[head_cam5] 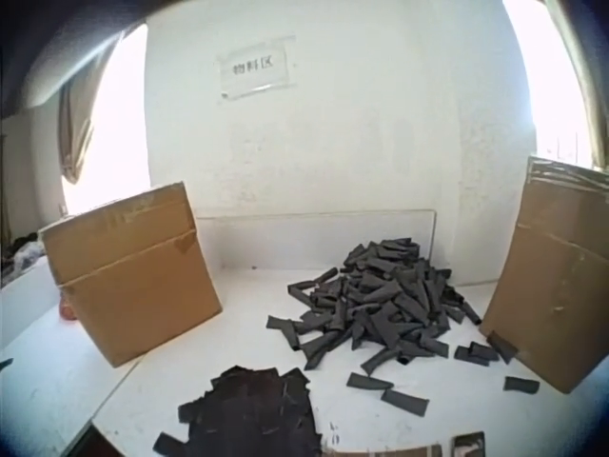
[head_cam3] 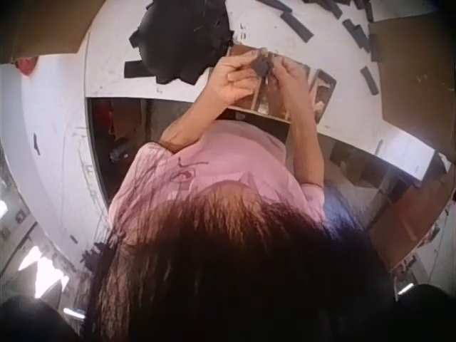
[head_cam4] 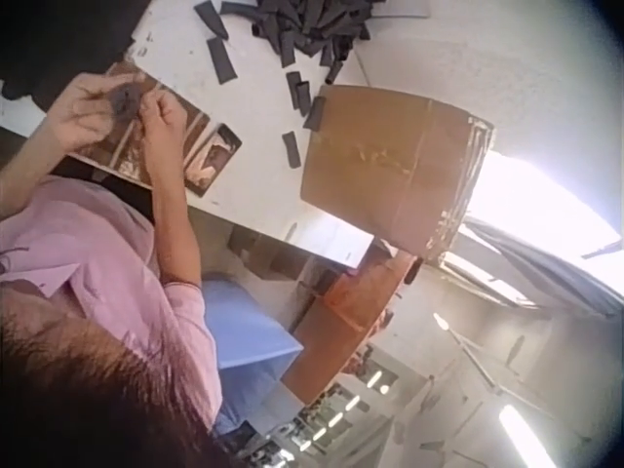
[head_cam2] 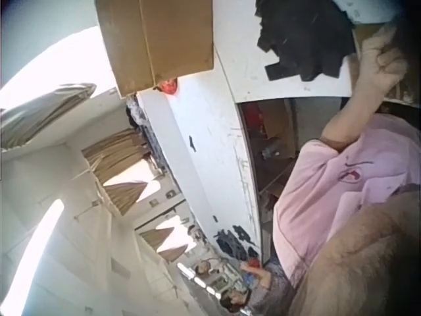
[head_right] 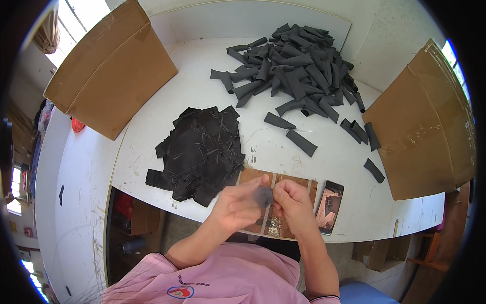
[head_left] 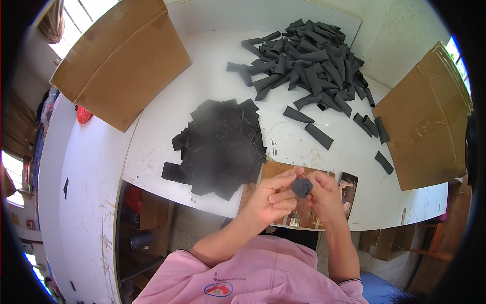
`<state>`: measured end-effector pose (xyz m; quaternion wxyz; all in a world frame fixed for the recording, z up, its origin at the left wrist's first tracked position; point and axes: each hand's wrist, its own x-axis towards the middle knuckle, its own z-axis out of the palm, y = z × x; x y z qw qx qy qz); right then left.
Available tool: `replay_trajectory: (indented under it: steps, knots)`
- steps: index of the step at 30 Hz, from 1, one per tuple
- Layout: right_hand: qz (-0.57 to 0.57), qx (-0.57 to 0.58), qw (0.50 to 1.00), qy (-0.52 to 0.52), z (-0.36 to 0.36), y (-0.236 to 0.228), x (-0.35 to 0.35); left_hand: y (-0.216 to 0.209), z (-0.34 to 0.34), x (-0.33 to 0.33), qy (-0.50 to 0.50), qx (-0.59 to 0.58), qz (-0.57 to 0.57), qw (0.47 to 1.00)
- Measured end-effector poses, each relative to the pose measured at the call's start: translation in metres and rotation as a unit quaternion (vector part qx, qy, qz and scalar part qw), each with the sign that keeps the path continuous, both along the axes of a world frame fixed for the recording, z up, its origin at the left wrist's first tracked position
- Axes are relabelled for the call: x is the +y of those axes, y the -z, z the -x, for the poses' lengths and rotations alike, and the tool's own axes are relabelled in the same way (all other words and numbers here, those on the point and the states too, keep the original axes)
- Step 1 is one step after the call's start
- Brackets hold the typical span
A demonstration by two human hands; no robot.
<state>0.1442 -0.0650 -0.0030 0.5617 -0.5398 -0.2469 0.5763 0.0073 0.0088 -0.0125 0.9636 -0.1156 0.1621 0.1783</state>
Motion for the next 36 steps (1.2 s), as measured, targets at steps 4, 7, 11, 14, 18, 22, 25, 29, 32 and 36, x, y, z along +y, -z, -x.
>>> replay_trajectory:
  steps: [4,7,11,14,18,22,25,29,32,36]
  knots:
    - [-0.03,0.088,0.995,0.034,0.004,0.036,-0.008,0.025,0.003,-0.004,0.015,-0.052,-0.109,0.993]
    - [-0.015,-0.012,1.0,-0.004,-0.003,0.031,0.005,0.007,0.005,-0.002,-0.003,0.191,-0.359,0.914]
    - [-0.064,-0.214,0.974,-0.032,-0.002,0.028,0.007,-0.011,0.003,-0.006,-0.132,0.345,-0.812,0.451]
    - [-0.069,-0.255,0.963,0.057,0.004,0.012,-0.003,-0.01,0.007,-0.004,-0.138,0.274,-0.808,0.503]
    - [-0.262,-0.56,0.786,0.001,0.007,-0.021,-0.005,-0.014,0.003,-0.009,-0.233,0.2,-0.671,0.675]
    - [-0.187,-0.698,0.68,-0.122,0.003,-0.025,-0.007,-0.006,0.009,-0.008,-0.224,0.216,-0.641,0.702]
    - [-0.209,-0.611,0.757,-0.104,-0.004,0.027,-0.007,0.021,0.008,-0.014,-0.174,0.183,-0.632,0.733]
    - [-0.26,-0.609,0.749,-0.004,0.004,0.026,-0.006,-0.003,-0.007,-0.012,-0.14,0.136,-0.623,0.757]
    - [-0.32,-0.583,0.747,-0.001,0.003,0.027,-0.005,-0.027,-0.012,-0.003,-0.093,0.13,-0.654,0.74]
    - [-0.269,-0.543,0.795,0.038,0.007,0.067,-0.012,-0.009,-0.022,0.009,0.08,0.163,-0.833,0.523]
